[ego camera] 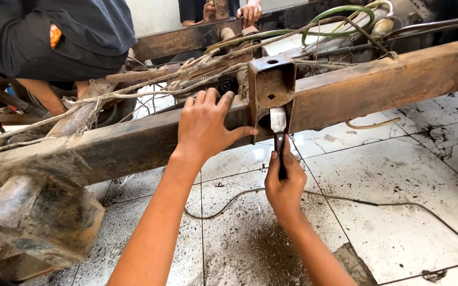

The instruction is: The person uses a chisel to scrape rust and debris from a metal frame component. The left hand stabilizes the frame while the right hand repeatedly strikes and scrapes the surface. A second person is visible in the background working on the same assembly.

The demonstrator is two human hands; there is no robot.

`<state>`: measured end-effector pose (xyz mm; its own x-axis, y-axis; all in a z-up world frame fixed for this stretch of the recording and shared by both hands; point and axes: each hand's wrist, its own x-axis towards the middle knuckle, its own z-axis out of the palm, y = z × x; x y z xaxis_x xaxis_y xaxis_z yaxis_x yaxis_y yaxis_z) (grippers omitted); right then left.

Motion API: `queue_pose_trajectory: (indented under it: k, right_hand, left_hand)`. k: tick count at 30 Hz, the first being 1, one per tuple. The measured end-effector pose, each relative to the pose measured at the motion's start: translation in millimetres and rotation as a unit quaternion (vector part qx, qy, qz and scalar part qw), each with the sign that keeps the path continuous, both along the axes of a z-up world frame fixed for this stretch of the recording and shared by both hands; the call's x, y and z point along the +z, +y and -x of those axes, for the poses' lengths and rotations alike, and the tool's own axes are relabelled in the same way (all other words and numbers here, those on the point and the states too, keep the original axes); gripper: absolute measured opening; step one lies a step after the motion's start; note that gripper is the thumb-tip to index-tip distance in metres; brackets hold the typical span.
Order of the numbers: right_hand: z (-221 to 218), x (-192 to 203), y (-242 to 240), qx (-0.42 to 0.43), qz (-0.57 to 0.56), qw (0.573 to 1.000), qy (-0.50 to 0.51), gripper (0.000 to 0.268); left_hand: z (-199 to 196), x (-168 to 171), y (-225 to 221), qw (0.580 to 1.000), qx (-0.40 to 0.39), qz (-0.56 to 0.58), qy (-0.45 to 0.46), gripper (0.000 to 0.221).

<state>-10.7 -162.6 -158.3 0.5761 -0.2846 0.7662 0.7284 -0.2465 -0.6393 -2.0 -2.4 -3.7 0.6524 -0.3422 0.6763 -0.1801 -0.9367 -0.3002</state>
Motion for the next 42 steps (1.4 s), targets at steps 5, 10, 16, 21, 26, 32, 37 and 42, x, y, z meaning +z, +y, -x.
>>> queue_pose_trajectory:
  k: [5,10,16,21,26,32,37,42]
  right_hand:
    - [11,18,-8,-0.025,0.043,0.996,-0.072,0.039]
    - [24,33,-12,0.207,-0.207,0.917,0.271,0.045]
    - [3,10,-11,-0.058,0.078,0.995,-0.028,0.041]
    - [20,34,-1,0.208,-0.216,0.931,0.207,0.047]
    - [8,19,5,0.047,-0.060,0.992,0.097,0.046]
    - [-6,12,-9,-0.064,0.057,0.996,-0.038,0.042]
    - [-13,11,-22,-0.113,0.128,0.984,-0.057,0.048]
    - [18,23,-9,0.058,-0.022,0.992,0.107,0.042]
  left_hand:
    - [-2,2,0,1.000,0.005,-0.009,-0.002,0.104]
    - [2,1,-1,0.999,-0.014,-0.013,-0.036,0.101]
    - [2,4,-1,1.000,0.003,-0.010,-0.015,0.101]
    - [-1,1,-1,1.000,-0.004,-0.013,-0.023,0.101]
    - [-2,1,1,1.000,0.004,-0.011,-0.022,0.101]
    - [-2,1,1,1.000,-0.006,-0.005,-0.023,0.103]
    - [-4,0,1,1.000,-0.003,-0.013,-0.020,0.103]
    - [-2,0,0,1.000,-0.003,-0.016,-0.019,0.103]
